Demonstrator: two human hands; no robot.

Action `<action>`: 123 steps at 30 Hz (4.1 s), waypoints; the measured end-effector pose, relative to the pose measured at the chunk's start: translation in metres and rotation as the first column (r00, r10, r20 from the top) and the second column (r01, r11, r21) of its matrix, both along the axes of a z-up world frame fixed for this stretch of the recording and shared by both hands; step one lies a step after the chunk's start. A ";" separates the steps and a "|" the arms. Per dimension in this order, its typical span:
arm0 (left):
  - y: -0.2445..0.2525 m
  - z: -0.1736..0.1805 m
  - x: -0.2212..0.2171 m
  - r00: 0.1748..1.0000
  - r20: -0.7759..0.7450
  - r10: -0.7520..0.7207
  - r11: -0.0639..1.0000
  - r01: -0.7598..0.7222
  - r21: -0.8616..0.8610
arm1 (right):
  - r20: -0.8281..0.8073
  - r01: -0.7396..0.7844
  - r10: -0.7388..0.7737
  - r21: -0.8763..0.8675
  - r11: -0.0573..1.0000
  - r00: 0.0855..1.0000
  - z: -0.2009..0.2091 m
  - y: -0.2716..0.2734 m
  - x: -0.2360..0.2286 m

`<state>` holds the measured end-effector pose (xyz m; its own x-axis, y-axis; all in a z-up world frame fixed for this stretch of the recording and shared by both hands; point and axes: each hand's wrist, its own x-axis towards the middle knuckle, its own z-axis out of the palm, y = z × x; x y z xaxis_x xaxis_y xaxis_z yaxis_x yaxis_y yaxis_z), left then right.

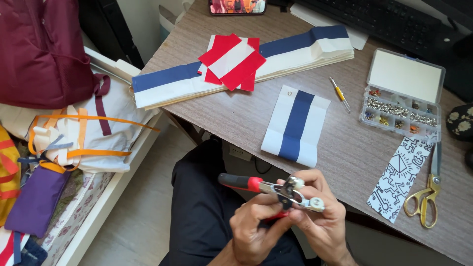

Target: Setting metal eyelets into fabric strips using a hand-held punch tool

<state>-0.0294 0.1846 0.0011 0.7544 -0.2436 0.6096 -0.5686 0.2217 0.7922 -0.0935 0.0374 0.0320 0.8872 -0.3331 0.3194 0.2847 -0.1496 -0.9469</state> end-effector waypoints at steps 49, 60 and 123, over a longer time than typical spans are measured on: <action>-0.063 0.098 0.058 0.972 0.230 -0.040 0.977 -0.010 0.214 | -0.264 0.072 -0.146 -0.271 0.960 0.953 -0.006 -0.057 -0.009; -0.091 0.000 0.158 0.819 0.573 0.033 0.210 -0.566 0.797 | -0.301 0.114 -0.107 0.007 0.993 0.948 0.032 -0.078 -0.011; -0.031 -0.036 0.088 0.866 0.479 -0.144 0.958 0.000 0.286 | -0.740 -0.101 0.115 0.064 0.993 0.663 -0.055 -0.050 -0.069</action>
